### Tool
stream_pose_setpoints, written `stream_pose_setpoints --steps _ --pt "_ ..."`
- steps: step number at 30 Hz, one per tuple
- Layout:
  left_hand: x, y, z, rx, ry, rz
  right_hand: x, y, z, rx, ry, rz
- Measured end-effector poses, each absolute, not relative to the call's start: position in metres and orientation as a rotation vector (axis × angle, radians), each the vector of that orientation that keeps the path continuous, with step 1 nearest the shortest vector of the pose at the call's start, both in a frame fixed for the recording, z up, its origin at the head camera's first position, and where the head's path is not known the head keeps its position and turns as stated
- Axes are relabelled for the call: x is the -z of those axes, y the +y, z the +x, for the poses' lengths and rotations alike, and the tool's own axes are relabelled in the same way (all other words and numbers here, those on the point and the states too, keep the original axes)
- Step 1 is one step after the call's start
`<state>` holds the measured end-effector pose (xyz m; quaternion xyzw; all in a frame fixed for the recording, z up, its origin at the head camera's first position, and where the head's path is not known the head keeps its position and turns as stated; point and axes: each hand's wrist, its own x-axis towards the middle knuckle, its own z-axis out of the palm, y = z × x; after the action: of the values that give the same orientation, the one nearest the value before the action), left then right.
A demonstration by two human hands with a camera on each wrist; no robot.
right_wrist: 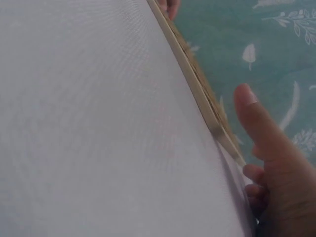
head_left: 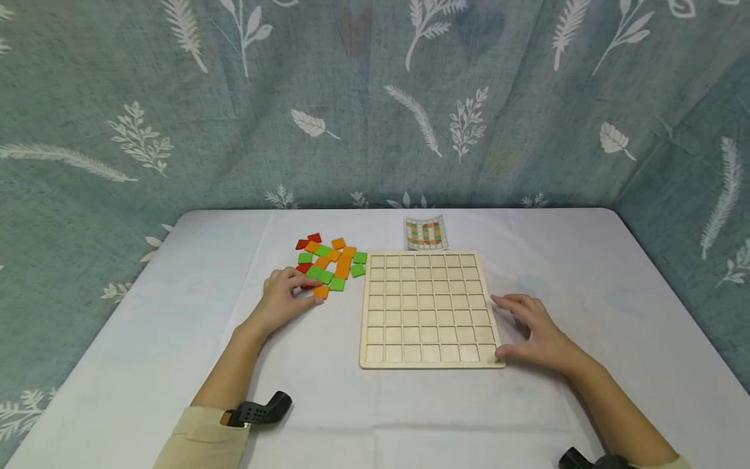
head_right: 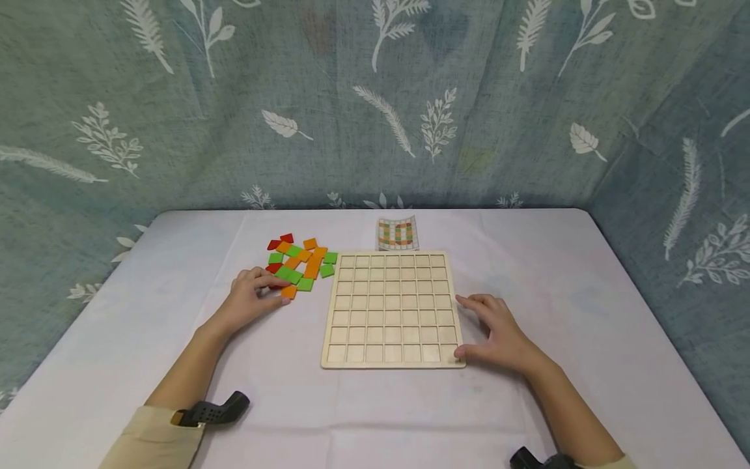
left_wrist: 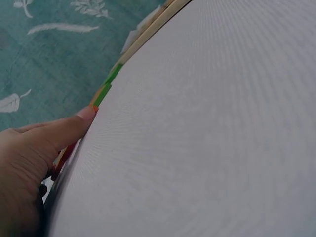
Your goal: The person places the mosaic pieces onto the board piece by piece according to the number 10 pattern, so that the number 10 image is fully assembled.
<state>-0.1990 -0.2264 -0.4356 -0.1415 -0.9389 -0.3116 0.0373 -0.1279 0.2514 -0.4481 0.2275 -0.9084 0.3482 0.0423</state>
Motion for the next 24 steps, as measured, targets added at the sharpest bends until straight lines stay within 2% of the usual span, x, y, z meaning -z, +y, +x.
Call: stream_pose_setpoints --steps 24 --pt "0.4405 -0.2208 -0.2045 1.023 -2.771 -0.575 0.4470 0.2524 -0.1280 -0.929 -2.772 0.805"
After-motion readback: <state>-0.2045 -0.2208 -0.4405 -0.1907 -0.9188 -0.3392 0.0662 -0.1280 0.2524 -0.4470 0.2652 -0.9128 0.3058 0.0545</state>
